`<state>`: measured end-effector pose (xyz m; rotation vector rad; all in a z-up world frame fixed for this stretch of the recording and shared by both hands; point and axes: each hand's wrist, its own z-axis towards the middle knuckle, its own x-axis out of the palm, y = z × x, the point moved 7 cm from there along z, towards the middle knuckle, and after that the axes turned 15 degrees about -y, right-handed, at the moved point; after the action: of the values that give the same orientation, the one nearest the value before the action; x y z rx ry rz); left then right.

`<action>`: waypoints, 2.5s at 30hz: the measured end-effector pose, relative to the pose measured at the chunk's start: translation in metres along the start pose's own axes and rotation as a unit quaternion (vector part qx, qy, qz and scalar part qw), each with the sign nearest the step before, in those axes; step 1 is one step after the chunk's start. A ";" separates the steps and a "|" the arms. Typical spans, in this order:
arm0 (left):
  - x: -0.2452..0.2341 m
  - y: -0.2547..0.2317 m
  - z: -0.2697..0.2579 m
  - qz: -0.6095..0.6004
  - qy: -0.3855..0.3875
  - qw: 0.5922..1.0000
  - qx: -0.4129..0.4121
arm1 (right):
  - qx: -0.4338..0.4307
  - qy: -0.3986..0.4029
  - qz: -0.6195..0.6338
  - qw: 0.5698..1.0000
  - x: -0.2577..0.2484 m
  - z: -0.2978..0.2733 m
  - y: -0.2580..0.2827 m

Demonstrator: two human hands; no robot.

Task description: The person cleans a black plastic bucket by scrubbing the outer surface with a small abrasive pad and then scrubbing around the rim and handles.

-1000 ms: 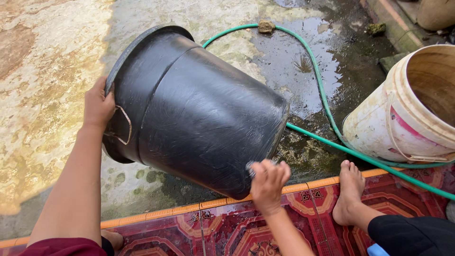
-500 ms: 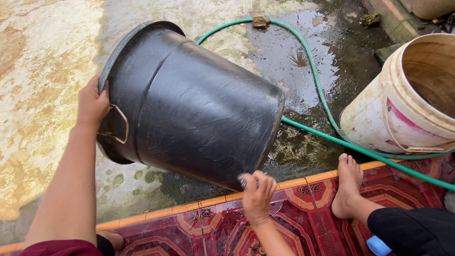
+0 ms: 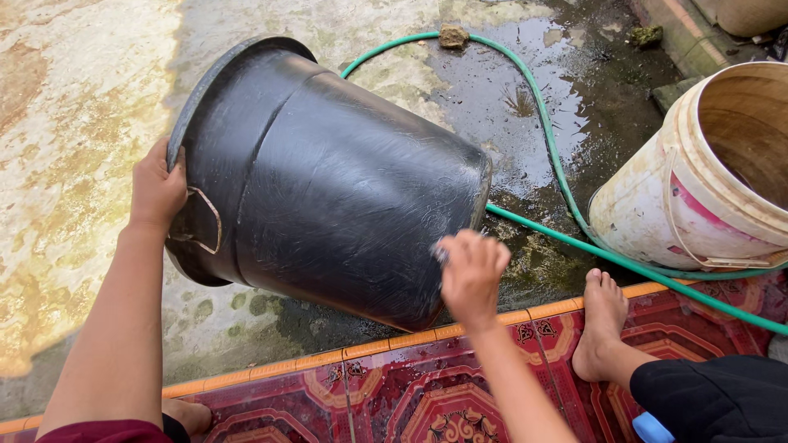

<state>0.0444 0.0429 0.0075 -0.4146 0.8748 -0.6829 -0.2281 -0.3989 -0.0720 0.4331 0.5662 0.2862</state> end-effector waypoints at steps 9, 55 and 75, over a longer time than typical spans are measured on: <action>-0.013 -0.078 0.027 0.281 -0.061 0.940 0.184 | 0.106 0.071 0.056 0.990 0.030 0.058 -0.018; 0.113 -0.209 -0.078 0.169 0.087 0.955 0.229 | 0.128 0.030 0.056 0.990 0.065 0.026 -0.018; 0.127 -0.210 -0.079 0.176 0.059 0.954 0.235 | 0.150 0.012 0.033 0.988 0.049 0.048 0.016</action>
<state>-0.0399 -0.2005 0.0142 0.2099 0.8381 -0.5638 -0.1632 -0.3816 -0.0501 0.7408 0.6220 0.2698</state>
